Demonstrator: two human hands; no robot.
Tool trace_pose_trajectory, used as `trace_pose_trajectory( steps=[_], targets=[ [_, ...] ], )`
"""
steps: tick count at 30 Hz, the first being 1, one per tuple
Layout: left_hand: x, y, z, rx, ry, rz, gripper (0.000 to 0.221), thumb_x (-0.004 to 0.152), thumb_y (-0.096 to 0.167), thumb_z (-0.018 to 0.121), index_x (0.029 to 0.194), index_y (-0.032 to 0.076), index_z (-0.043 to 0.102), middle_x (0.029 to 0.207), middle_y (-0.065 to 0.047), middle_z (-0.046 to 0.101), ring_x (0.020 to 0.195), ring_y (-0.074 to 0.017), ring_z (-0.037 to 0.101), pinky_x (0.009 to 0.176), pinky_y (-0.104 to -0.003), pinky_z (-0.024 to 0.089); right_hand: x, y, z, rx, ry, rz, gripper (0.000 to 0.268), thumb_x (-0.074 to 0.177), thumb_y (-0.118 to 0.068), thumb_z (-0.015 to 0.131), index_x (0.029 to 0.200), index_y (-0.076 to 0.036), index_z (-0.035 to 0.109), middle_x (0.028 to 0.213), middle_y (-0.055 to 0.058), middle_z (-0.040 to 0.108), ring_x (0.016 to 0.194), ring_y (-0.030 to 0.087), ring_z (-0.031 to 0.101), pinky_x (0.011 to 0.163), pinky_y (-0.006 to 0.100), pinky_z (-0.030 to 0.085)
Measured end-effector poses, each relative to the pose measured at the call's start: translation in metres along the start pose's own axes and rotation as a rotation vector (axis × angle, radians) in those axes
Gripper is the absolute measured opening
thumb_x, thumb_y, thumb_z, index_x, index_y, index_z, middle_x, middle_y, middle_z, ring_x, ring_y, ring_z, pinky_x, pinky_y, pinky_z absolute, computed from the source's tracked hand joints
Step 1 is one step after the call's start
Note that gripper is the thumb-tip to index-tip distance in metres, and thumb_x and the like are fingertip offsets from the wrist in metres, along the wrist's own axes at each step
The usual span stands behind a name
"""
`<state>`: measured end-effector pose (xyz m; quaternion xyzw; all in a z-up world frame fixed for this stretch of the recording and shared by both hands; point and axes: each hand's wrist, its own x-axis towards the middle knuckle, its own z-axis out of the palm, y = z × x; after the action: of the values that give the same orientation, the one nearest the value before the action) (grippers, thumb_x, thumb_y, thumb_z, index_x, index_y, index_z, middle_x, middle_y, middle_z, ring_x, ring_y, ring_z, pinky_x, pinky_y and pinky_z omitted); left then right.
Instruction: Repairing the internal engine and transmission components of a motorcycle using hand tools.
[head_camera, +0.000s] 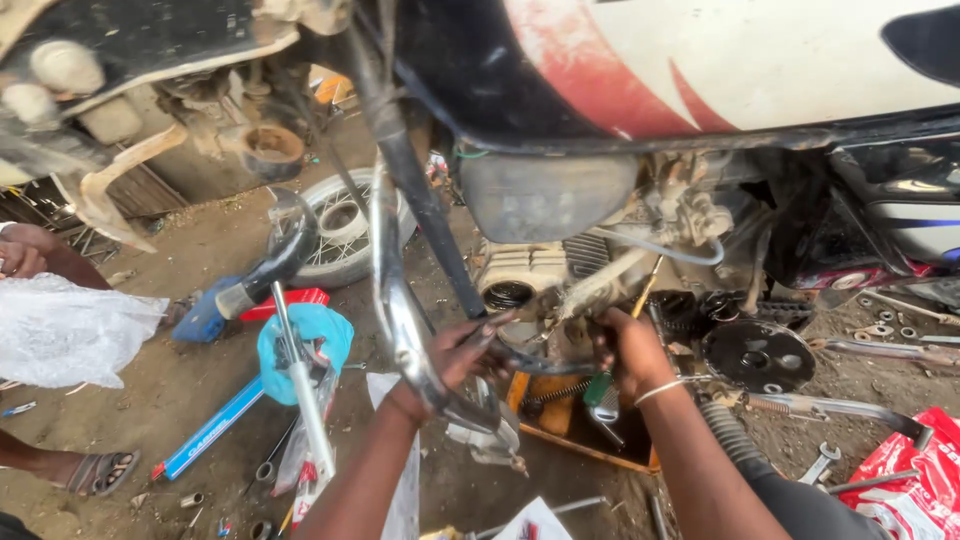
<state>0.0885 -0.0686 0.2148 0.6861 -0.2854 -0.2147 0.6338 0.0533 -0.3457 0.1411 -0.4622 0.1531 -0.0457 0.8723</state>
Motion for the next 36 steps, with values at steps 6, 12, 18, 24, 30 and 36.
trace_pose_trajectory(
  steps=[6, 12, 18, 24, 30, 36],
  targets=[
    [0.026, 0.025, 0.047, 0.043, -0.205, -0.445, 0.090, 0.099, 0.037, 0.049, 0.159, 0.031, -0.018, 0.107, -0.010, 0.073, 0.079, -0.0206, 0.071, 0.070, -0.031, 0.061, -0.009, 0.004, 0.019, -0.012, 0.062, -0.064, 0.015, 0.094, -0.014, 0.056, 0.083, -0.004, 0.058, 0.059, 0.003, 0.052, 0.039, 0.012, 0.037, 0.038, 0.029, 0.030],
    [0.042, -0.022, 0.052, 0.060, 0.073, -0.250, 0.093, 0.099, 0.027, 0.061, 0.161, 0.018, -0.008, 0.095, -0.014, 0.072, 0.076, -0.0225, 0.070, 0.068, -0.030, 0.060, -0.013, 0.005, 0.026, -0.057, 0.210, -0.133, 0.013, 0.092, -0.011, 0.057, 0.084, 0.000, 0.057, 0.060, 0.006, 0.052, 0.039, 0.015, 0.040, 0.036, 0.031, 0.031],
    [0.039, -0.013, 0.049, 0.240, 0.060, -0.290, 0.101, 0.099, 0.024, 0.056, 0.158, 0.023, -0.026, 0.101, -0.007, 0.067, 0.080, -0.0198, 0.071, 0.071, -0.029, 0.060, -0.016, 0.011, 0.035, 0.001, 0.285, -0.160, 0.009, 0.090, -0.009, 0.057, 0.094, -0.002, 0.054, 0.062, 0.007, 0.053, 0.040, 0.016, 0.040, 0.037, 0.032, 0.032],
    [0.041, -0.040, 0.044, 0.107, 0.162, -0.146, 0.102, 0.095, 0.013, 0.057, 0.158, 0.019, -0.023, 0.105, -0.013, 0.070, 0.080, -0.0191, 0.070, 0.072, -0.030, 0.060, -0.014, 0.025, 0.034, 0.155, 0.316, -0.177, 0.011, 0.091, -0.010, 0.054, 0.095, 0.000, 0.053, 0.065, 0.007, 0.051, 0.042, 0.016, 0.041, 0.038, 0.033, 0.033],
    [0.043, -0.048, 0.041, -0.003, 0.152, -0.128, 0.096, 0.096, 0.008, 0.053, 0.160, 0.019, -0.018, 0.111, -0.012, 0.068, 0.083, -0.0177, 0.069, 0.072, -0.031, 0.060, -0.018, 0.030, 0.036, 0.308, 0.339, -0.170, 0.028, 0.085, -0.005, 0.051, 0.106, -0.022, 0.057, 0.060, 0.004, 0.048, 0.041, 0.015, 0.039, 0.040, 0.031, 0.033],
    [0.039, -0.013, 0.049, 0.222, 0.193, -0.252, 0.093, 0.096, 0.023, 0.056, 0.161, 0.022, -0.011, 0.104, -0.010, 0.072, 0.080, -0.0196, 0.071, 0.075, -0.031, 0.063, -0.002, 0.031, 0.010, 0.266, 0.056, -0.104, 0.018, 0.091, -0.008, 0.055, 0.080, -0.012, 0.040, 0.058, -0.001, 0.042, 0.041, 0.012, 0.036, 0.037, 0.028, 0.032]
  ],
)
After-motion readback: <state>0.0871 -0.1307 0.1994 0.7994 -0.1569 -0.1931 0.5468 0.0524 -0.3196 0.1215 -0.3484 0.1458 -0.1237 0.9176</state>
